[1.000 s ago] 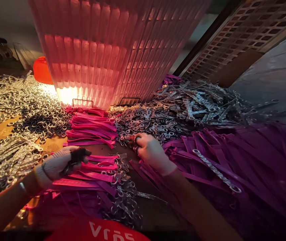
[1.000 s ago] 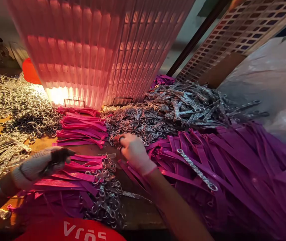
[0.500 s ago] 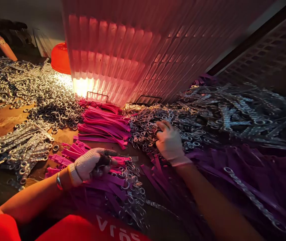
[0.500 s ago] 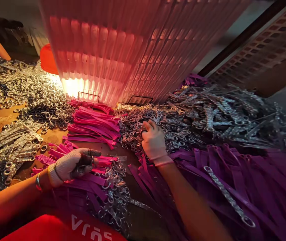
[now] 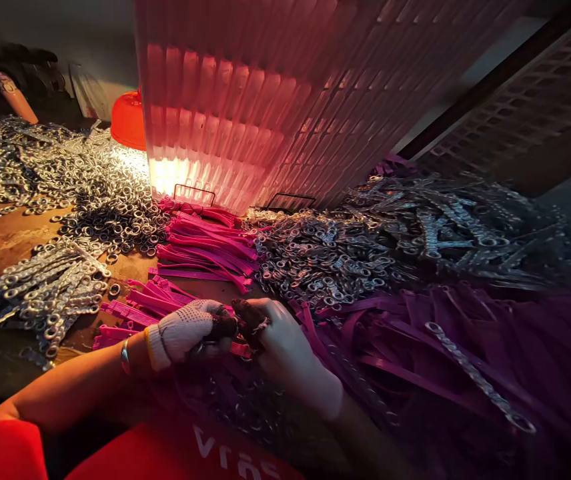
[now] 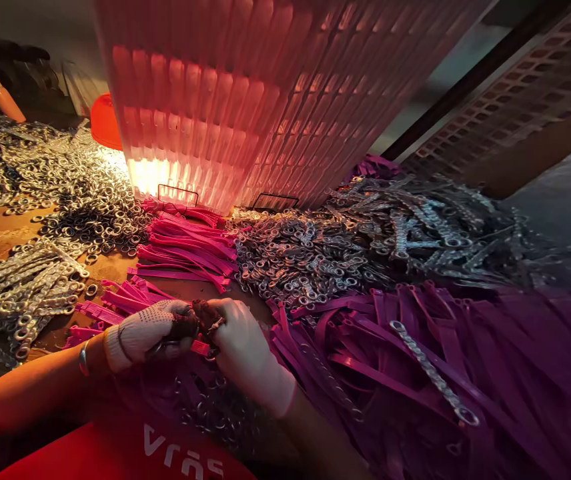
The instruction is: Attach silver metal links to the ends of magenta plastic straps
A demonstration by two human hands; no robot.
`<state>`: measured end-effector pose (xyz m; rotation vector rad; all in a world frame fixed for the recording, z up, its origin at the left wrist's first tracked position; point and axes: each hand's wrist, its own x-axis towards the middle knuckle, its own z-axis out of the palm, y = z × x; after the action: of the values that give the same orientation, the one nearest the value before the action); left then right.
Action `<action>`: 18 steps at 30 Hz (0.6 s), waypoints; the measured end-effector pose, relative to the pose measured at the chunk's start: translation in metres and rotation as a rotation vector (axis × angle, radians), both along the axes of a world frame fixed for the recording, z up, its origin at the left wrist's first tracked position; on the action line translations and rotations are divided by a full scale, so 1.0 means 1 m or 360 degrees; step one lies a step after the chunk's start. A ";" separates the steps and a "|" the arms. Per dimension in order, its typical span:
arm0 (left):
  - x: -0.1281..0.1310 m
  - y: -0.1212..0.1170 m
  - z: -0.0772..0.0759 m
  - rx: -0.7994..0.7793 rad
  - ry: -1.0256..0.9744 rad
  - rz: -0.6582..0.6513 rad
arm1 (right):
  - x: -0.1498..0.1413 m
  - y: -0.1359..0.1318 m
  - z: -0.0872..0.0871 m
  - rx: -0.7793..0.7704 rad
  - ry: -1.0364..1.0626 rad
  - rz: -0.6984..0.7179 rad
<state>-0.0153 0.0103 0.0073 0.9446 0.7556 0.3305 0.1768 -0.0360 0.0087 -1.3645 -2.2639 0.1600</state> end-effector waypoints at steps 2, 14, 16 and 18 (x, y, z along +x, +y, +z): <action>0.000 -0.001 0.003 0.0008 -0.0010 -0.0029 | 0.001 -0.002 0.003 -0.0034 0.0028 0.0039; 0.007 -0.015 0.018 0.0451 0.0176 0.0141 | -0.011 -0.018 -0.008 -0.0345 0.0529 -0.0255; 0.008 -0.016 0.018 0.0330 0.0132 0.0138 | -0.014 -0.022 -0.008 -0.0298 0.0391 -0.0278; 0.010 -0.016 0.019 0.0073 0.0074 0.0144 | -0.019 -0.027 -0.007 -0.0154 0.0221 -0.0346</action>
<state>-0.0048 -0.0053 0.0266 0.9658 0.8380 0.4079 0.1579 -0.0627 0.0018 -1.5869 -2.0023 0.2844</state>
